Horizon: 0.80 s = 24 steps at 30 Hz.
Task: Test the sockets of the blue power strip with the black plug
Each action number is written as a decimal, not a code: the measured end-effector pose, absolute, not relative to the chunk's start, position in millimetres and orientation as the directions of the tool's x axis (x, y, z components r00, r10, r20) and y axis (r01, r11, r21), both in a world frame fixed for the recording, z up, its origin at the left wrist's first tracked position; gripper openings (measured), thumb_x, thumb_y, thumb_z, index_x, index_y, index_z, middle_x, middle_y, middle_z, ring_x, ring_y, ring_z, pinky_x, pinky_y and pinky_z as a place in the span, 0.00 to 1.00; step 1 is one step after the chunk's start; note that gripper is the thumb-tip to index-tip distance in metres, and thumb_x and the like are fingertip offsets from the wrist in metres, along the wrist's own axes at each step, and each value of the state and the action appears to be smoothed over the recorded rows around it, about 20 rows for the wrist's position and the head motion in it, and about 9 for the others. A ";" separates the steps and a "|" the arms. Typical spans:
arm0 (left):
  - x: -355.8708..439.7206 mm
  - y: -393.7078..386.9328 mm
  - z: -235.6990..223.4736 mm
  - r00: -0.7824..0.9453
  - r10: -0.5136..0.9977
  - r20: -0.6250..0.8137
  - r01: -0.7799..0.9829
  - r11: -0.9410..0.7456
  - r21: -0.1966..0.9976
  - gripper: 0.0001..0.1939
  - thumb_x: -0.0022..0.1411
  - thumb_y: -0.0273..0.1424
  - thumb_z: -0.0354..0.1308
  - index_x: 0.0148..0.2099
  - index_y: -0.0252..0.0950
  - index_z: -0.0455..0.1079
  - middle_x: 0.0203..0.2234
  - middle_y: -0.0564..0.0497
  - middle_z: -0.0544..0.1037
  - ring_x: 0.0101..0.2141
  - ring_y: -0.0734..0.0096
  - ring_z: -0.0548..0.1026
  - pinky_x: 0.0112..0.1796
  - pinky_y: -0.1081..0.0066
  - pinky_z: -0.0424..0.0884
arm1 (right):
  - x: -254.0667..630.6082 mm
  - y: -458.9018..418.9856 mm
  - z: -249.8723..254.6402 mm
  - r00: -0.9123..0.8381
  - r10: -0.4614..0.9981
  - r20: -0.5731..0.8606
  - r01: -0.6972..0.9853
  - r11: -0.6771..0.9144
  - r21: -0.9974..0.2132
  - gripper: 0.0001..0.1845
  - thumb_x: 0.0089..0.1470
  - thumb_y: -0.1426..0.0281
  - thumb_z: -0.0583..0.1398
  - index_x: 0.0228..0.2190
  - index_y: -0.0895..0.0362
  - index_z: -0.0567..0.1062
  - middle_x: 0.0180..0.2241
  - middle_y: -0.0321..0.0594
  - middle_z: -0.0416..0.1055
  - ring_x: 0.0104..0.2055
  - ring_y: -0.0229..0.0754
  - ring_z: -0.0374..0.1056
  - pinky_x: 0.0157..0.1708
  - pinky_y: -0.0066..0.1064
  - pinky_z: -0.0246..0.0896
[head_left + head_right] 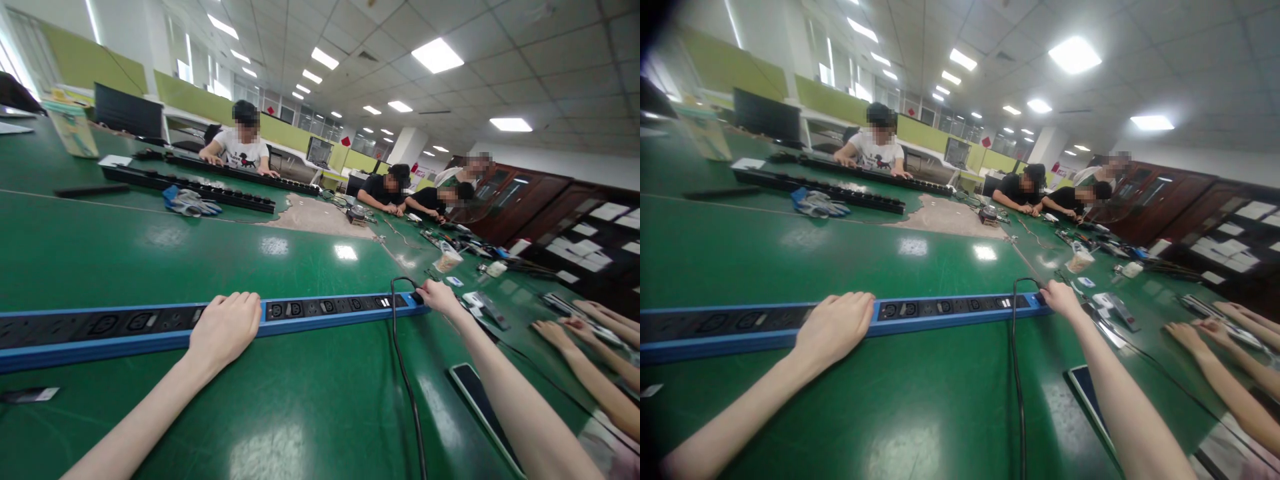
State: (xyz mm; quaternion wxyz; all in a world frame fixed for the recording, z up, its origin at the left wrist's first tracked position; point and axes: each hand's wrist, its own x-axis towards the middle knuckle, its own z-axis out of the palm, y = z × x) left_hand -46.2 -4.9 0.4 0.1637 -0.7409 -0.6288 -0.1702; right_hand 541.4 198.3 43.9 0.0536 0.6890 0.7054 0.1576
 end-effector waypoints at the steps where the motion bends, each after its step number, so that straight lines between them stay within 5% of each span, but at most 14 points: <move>1: -46.1 -4.7 0.2 0.153 0.875 0.459 0.987 -0.158 -0.029 0.18 0.73 0.33 0.41 0.39 0.37 0.72 0.33 0.45 0.78 0.37 0.55 0.75 0.41 0.60 0.60 | 540.9 199.9 46.7 -0.051 0.992 0.118 0.955 0.014 0.296 0.18 0.65 0.56 0.55 0.39 0.58 0.75 0.39 0.51 0.78 0.44 0.52 0.74 0.38 0.33 0.60; 10: -46.6 -3.7 -1.8 0.139 0.872 0.469 0.988 -0.156 -0.003 0.18 0.73 0.32 0.42 0.38 0.37 0.73 0.32 0.44 0.79 0.37 0.55 0.76 0.41 0.60 0.60 | 536.7 168.7 17.5 0.003 0.946 0.325 0.965 -0.088 0.246 0.24 0.69 0.55 0.47 0.48 0.62 0.70 0.38 0.57 0.77 0.44 0.55 0.75 0.45 0.39 0.62; 18: -46.0 -3.4 -0.4 0.143 0.877 0.459 0.988 -0.156 -0.010 0.19 0.73 0.33 0.41 0.40 0.37 0.73 0.33 0.44 0.79 0.38 0.55 0.76 0.42 0.60 0.60 | 538.7 198.1 48.4 -0.011 0.993 0.122 0.959 -0.024 0.282 0.20 0.66 0.55 0.54 0.39 0.59 0.74 0.39 0.54 0.77 0.45 0.54 0.75 0.42 0.36 0.63; 24: -45.6 -4.7 0.2 0.133 0.879 0.459 0.989 -0.150 0.000 0.19 0.73 0.33 0.41 0.39 0.37 0.73 0.33 0.43 0.79 0.38 0.55 0.75 0.42 0.59 0.60 | 528.7 158.9 17.2 0.040 0.938 0.344 0.968 -0.121 0.218 0.25 0.70 0.55 0.45 0.49 0.62 0.69 0.37 0.57 0.77 0.42 0.57 0.76 0.44 0.42 0.63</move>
